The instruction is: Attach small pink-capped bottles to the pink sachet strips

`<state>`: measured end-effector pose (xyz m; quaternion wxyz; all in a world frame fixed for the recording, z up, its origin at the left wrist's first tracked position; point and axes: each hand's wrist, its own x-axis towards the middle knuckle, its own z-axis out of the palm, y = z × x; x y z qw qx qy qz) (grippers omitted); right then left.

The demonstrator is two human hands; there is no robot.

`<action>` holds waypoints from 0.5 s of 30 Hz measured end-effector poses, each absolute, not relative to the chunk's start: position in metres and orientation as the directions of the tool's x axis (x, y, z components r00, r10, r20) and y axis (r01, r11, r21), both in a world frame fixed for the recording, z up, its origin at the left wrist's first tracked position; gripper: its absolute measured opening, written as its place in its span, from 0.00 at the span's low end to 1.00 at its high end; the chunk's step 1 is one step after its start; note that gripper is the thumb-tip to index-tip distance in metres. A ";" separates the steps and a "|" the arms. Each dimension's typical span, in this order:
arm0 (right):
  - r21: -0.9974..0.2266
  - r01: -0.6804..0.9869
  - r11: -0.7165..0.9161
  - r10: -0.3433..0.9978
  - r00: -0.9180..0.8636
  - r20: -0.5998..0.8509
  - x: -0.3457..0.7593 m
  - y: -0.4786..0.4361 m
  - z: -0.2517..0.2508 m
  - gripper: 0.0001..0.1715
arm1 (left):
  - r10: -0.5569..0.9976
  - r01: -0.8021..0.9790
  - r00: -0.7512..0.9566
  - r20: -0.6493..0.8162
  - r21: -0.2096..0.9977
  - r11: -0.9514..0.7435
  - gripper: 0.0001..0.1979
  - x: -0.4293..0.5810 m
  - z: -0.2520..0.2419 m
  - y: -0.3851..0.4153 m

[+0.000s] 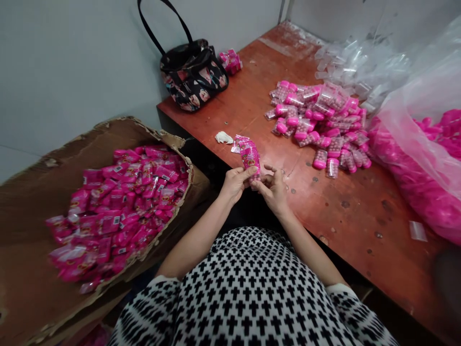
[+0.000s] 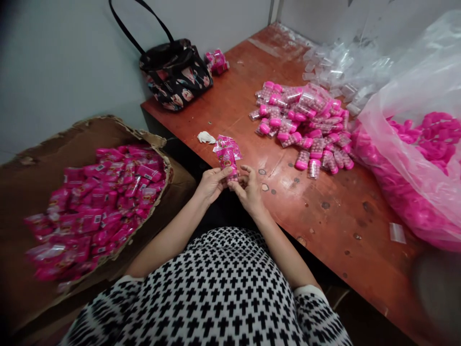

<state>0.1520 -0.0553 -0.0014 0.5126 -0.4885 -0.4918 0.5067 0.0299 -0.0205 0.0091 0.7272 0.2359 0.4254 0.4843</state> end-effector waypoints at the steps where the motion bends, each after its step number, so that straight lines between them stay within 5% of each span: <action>1: -0.999 -0.032 0.019 1.000 -0.004 0.019 0.152 -0.055 -0.002 0.31 | 0.907 -0.505 0.161 -0.390 0.756 0.415 0.18 0.030 0.008 -0.021; 9: -0.963 -0.240 -0.123 0.992 -0.068 -0.109 0.155 -0.058 0.002 0.36 | 0.874 -0.368 0.364 -0.321 0.813 0.452 0.15 0.011 0.008 -0.019; 15: -0.990 -0.138 -0.023 0.999 0.026 -0.027 0.154 -0.056 -0.001 0.33 | 0.949 -0.352 0.106 -0.297 0.881 0.315 0.14 0.027 0.004 -0.028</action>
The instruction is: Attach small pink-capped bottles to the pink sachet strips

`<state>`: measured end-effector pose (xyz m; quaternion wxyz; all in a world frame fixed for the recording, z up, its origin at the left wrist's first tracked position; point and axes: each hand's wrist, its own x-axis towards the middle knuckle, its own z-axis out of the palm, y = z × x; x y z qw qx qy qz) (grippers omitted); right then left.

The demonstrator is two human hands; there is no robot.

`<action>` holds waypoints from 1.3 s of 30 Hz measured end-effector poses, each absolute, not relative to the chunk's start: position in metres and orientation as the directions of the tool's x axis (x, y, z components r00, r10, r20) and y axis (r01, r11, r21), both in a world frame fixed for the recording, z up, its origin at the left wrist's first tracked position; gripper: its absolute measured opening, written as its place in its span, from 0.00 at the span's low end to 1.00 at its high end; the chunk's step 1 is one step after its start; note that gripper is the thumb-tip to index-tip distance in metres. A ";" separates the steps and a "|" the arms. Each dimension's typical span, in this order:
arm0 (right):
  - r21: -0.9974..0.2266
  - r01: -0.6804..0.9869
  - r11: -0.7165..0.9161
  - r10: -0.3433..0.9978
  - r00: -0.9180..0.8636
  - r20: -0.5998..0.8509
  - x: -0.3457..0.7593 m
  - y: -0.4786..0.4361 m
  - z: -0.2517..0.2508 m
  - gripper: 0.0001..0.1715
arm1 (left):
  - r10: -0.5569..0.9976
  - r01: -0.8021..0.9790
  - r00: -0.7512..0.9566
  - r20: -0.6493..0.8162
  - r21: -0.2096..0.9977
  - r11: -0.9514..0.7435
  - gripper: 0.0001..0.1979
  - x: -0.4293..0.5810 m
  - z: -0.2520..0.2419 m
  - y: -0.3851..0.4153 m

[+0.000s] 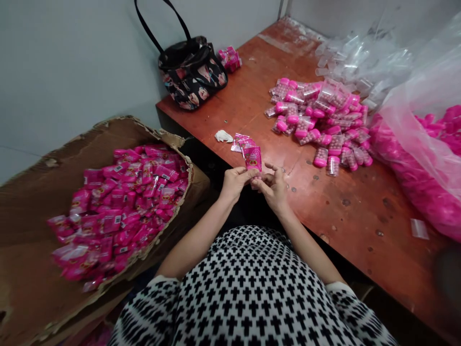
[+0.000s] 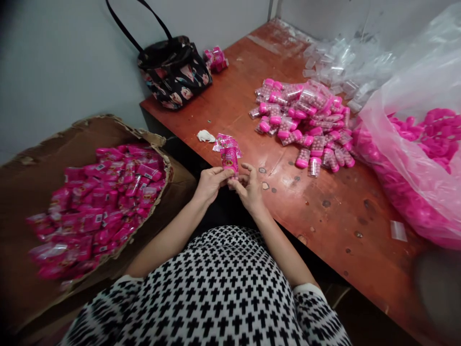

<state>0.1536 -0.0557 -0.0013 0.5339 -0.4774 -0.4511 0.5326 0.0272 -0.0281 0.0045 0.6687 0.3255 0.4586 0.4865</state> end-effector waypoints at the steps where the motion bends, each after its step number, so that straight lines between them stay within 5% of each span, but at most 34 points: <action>1: -0.985 -0.165 -0.056 0.998 0.013 -0.059 0.155 -0.055 -0.002 0.34 | 0.954 -0.354 0.065 -0.294 0.887 0.298 0.14 0.032 0.004 -0.032; 5: -0.942 -0.286 -0.177 0.984 -0.020 -0.178 0.161 -0.053 -0.002 0.35 | 0.953 -0.424 0.095 -0.289 0.854 0.301 0.16 0.041 0.005 -0.045; 10: -0.958 -0.244 -0.150 0.989 -0.020 -0.149 0.159 -0.056 0.000 0.35 | 0.924 -0.587 0.148 -0.353 0.720 0.370 0.18 0.039 0.006 -0.042; 17: -0.967 -0.231 -0.110 0.993 0.017 -0.117 0.157 -0.056 0.001 0.35 | 0.933 -0.567 0.065 -0.354 0.757 0.326 0.15 0.044 0.007 -0.049; 24: -0.937 -0.310 -0.163 0.986 -0.021 -0.165 0.153 -0.064 0.002 0.22 | 0.933 -0.659 0.020 -0.358 0.697 0.281 0.17 0.041 0.007 -0.044; 33: -0.953 -0.299 -0.052 0.963 0.239 -0.128 0.139 -0.067 -0.003 0.17 | 0.915 -0.766 -0.059 -0.399 0.606 0.215 0.15 0.064 0.009 -0.060; 39: -0.963 -0.242 -0.115 0.988 0.070 -0.136 0.150 -0.067 0.000 0.18 | 0.918 -0.758 0.035 -0.394 0.588 0.281 0.14 0.048 0.008 -0.054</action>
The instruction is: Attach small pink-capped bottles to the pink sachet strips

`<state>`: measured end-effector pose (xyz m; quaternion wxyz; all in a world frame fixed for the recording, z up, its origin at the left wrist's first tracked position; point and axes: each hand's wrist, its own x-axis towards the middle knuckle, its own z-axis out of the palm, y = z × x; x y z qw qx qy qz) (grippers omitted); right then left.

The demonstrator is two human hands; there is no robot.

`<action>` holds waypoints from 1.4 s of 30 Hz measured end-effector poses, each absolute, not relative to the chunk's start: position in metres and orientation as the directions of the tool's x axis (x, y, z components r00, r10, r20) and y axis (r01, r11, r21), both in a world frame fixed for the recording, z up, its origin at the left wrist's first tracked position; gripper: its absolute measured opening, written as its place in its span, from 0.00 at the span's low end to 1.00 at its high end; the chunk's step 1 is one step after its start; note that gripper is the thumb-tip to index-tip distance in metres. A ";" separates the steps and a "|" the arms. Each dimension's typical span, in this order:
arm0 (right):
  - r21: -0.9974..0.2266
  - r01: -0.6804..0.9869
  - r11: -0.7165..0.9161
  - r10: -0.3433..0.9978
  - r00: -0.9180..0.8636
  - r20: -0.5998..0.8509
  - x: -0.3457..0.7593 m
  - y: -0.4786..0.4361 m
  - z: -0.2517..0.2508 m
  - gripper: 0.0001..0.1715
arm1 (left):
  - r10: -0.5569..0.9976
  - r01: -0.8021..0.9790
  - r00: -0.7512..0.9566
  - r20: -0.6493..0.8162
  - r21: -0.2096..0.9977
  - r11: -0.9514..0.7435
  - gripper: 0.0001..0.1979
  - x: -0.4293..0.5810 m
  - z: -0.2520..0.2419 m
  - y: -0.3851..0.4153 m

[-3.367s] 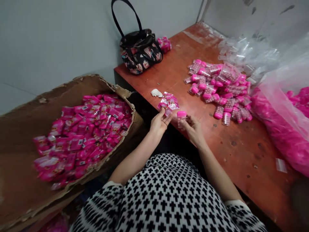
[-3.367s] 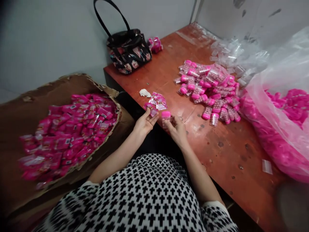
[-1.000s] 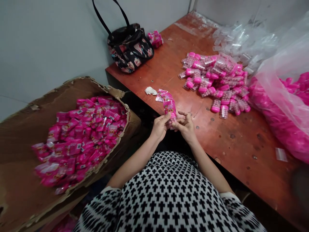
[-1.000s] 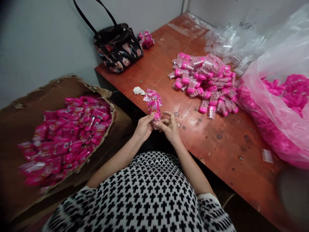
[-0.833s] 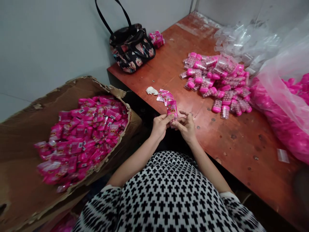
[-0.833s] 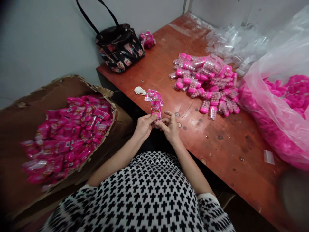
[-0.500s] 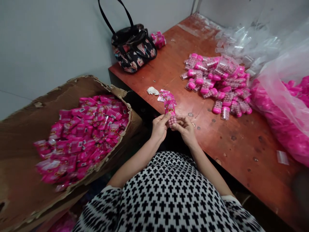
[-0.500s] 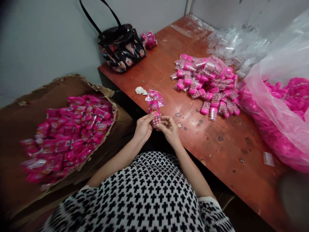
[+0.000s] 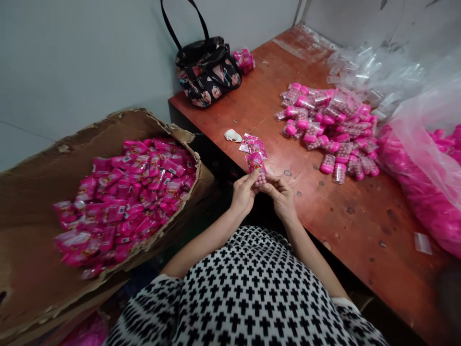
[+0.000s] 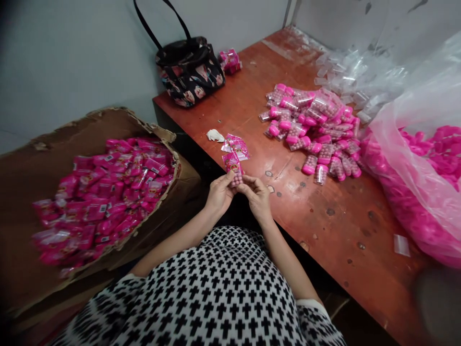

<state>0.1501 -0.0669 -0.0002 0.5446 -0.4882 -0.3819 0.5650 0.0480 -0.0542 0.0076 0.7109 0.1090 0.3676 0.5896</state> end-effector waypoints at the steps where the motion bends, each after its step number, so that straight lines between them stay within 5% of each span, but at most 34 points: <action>1: -0.965 -0.235 -0.120 0.989 0.056 -0.137 0.151 -0.067 0.000 0.19 | 0.920 -0.756 0.036 -0.391 0.591 0.281 0.14 0.046 0.007 -0.054; 7: -0.970 -0.219 -0.108 0.981 0.136 -0.140 0.143 -0.055 -0.002 0.17 | 0.926 -0.737 0.046 -0.375 0.613 0.285 0.13 0.048 0.009 -0.062; 11: -0.977 -0.196 -0.082 0.995 0.037 -0.091 0.130 -0.051 0.006 0.14 | 0.939 -0.695 0.019 -0.344 0.670 0.259 0.14 0.026 0.019 -0.067; 16: -0.976 -0.193 -0.104 0.990 -0.109 -0.084 0.131 -0.055 0.015 0.14 | 0.901 -0.666 -0.386 -0.196 0.735 -0.126 0.23 -0.033 0.030 -0.062; 19: -0.981 -0.160 -0.106 0.993 -0.060 -0.098 0.142 -0.055 0.015 0.13 | 0.877 -0.483 -0.466 -0.115 0.864 -0.144 0.26 -0.041 0.018 -0.044; 22: -0.985 -0.130 -0.116 0.993 -0.014 -0.115 0.151 -0.054 0.013 0.14 | 0.944 0.036 -0.310 0.110 0.994 -0.104 0.22 -0.018 -0.003 -0.015; 25: -0.989 -0.084 -0.121 0.992 -0.036 -0.118 0.156 -0.053 0.014 0.14 | 0.956 0.489 -0.096 0.277 0.850 -0.197 0.18 0.010 -0.018 0.016; 28: -0.993 -0.026 -0.117 0.992 -0.059 -0.115 0.163 -0.052 0.017 0.14 | 0.953 0.656 -0.028 0.301 0.725 -0.210 0.16 0.024 -0.027 0.034; 36: -0.993 0.114 -0.044 0.999 -0.012 -0.045 0.181 -0.008 0.003 0.14 | 0.934 0.643 -0.045 0.355 0.726 -0.245 0.09 0.025 -0.039 0.034; 42: -0.979 0.198 0.053 0.994 0.083 0.071 0.177 0.033 0.008 0.20 | 0.924 0.653 -0.054 0.377 0.714 -0.254 0.18 0.011 -0.026 0.039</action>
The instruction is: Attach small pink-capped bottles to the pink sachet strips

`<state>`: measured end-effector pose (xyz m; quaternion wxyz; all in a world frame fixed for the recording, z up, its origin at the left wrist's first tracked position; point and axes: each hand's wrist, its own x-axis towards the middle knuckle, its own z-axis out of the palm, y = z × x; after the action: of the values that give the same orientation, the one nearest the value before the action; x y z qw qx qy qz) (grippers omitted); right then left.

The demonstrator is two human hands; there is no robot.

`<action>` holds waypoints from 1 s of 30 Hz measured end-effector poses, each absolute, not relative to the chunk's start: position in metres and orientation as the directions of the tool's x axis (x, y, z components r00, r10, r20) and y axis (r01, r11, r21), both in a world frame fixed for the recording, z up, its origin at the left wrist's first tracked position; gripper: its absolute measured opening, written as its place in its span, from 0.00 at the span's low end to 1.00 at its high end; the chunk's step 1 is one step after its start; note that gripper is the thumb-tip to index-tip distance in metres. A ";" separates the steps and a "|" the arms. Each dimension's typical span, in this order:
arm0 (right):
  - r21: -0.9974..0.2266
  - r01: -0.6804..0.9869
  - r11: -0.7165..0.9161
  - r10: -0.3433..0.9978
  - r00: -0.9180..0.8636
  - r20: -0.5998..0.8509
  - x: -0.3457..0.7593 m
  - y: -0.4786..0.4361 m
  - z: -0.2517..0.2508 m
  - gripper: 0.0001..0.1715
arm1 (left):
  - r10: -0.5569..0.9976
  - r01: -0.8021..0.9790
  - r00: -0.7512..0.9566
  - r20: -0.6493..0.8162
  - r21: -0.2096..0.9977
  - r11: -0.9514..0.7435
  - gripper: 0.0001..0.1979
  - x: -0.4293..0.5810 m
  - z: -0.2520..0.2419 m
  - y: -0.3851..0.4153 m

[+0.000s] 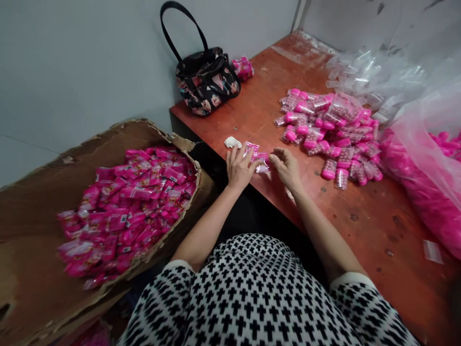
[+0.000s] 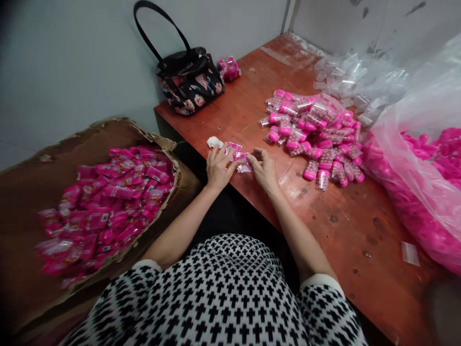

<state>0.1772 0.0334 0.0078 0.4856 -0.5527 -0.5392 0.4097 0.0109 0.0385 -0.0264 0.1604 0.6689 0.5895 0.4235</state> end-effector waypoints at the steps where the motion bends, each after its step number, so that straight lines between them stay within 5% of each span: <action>1: -0.978 0.200 0.060 0.994 0.073 0.076 0.178 0.034 0.011 0.20 | 0.920 0.658 -0.101 0.379 0.719 -0.224 0.21 0.004 -0.025 0.045; 5: -0.990 0.144 0.007 0.998 0.054 0.015 0.183 0.025 0.015 0.18 | 0.911 0.617 -0.258 0.321 0.781 -0.101 0.18 -0.023 -0.031 0.079; 13: -0.989 0.095 -0.116 0.993 0.027 -0.114 0.189 0.007 0.001 0.16 | 0.913 0.513 -0.243 0.327 0.842 -0.165 0.05 -0.037 -0.037 0.100; 17: -0.990 0.085 -0.116 0.993 0.046 -0.113 0.192 0.005 0.000 0.15 | 0.914 0.580 -0.111 0.391 0.772 -0.260 0.18 -0.012 -0.021 0.065; 21: -0.991 0.097 -0.096 0.995 0.029 -0.094 0.193 0.007 0.002 0.15 | 0.935 0.614 0.127 0.330 0.715 -0.336 0.13 0.018 -0.022 0.033; 30: -0.997 0.038 -0.065 0.995 0.083 -0.061 0.184 0.024 -0.008 0.18 | 0.898 0.672 0.086 0.432 0.640 -0.372 0.10 0.028 -0.039 0.032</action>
<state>0.1843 0.0240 -0.0080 0.4938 -0.5457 -0.4731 0.4844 0.0277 0.0318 -0.0394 0.1399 0.7234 0.5426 0.4035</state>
